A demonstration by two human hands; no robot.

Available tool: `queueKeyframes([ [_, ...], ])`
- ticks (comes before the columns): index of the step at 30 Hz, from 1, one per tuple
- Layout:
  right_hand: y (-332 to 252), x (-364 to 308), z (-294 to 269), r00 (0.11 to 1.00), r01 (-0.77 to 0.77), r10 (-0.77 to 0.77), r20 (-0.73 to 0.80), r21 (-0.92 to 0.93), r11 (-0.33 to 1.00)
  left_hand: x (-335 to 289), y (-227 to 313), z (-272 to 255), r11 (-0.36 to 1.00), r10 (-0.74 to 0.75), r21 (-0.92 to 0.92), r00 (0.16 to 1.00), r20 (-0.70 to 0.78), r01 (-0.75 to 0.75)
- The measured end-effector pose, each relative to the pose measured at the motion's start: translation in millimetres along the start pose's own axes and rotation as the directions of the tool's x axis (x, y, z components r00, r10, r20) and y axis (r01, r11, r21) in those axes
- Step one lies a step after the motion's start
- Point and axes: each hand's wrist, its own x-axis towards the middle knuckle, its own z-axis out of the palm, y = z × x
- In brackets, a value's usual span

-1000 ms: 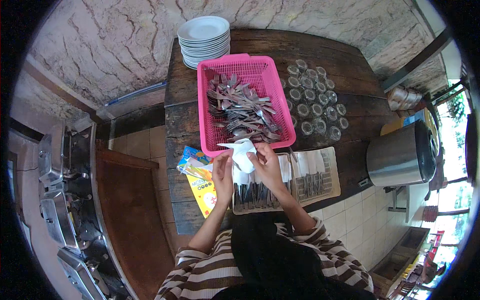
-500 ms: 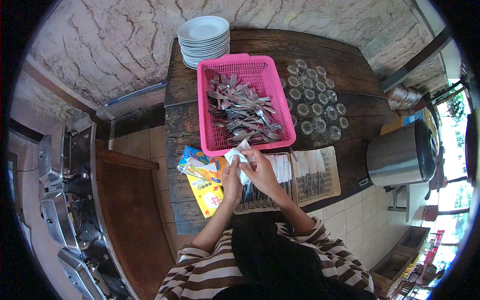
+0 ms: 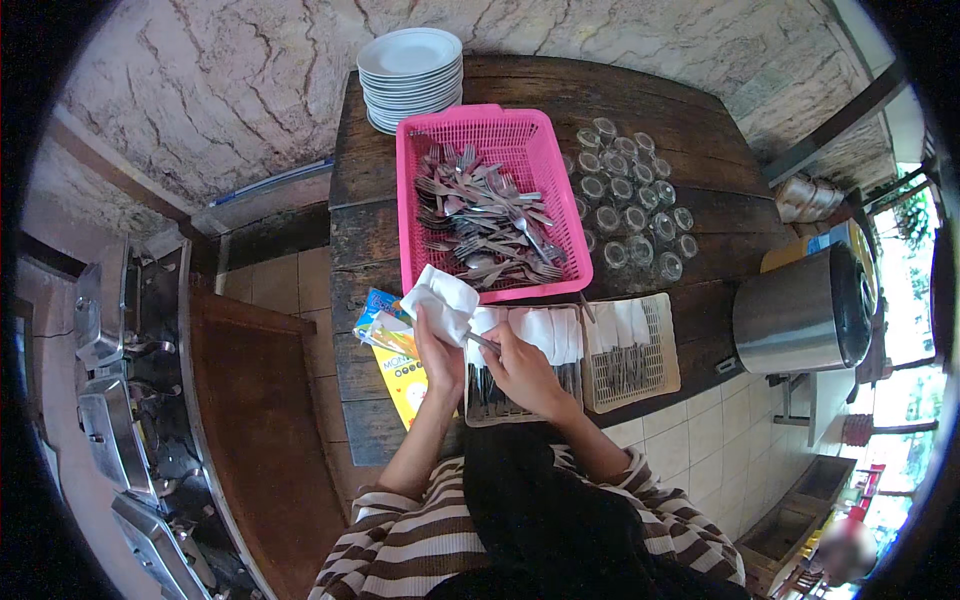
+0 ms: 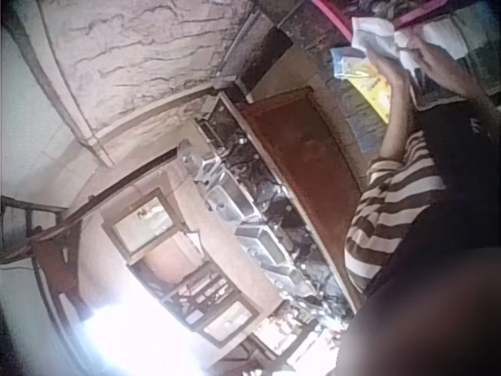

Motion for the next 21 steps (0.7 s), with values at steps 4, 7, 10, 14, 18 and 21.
queueKeyframes([
  [4, 14.7, -0.2, 1.3, 0.992, -0.049, 0.013, 0.123, 0.297, 0.954, -6.5, 14.2, 10.9, 0.977, -0.076, -0.174, 0.963, 0.258, 0.124],
  [7, 22.4, -1.2, -4.0, 0.988, -0.046, -0.033, 0.153, 0.483, 0.874, -4.0, 16.2, 1.9, 0.998, -0.041, -0.022, 0.931, 0.363, 0.053],
  [10, 26.5, -0.8, -12.9, 0.978, -0.101, -0.033, 0.208, 0.600, 0.794, 0.5, 14.1, -10.0, 0.989, -0.131, 0.102, 0.938, 0.321, 0.104],
  [14, 28.4, -5.4, -22.0, 0.926, -0.356, 0.129, 0.354, 0.710, 0.608, -3.1, 10.7, -7.7, 0.974, -0.141, 0.210, 0.950, 0.280, 0.083],
  [18, 39.5, -14.2, -25.8, 0.929, -0.352, 0.148, 0.338, 0.691, 0.632, -4.6, 9.5, -1.6, 0.931, -0.205, 0.346, 0.953, 0.222, 0.119],
  [21, 31.8, -17.7, -36.1, 0.952, -0.298, 0.185, 0.245, 0.592, 0.749, -11.2, 5.9, 8.4, 0.878, -0.219, 0.469, 0.954, 0.204, 0.101],
])
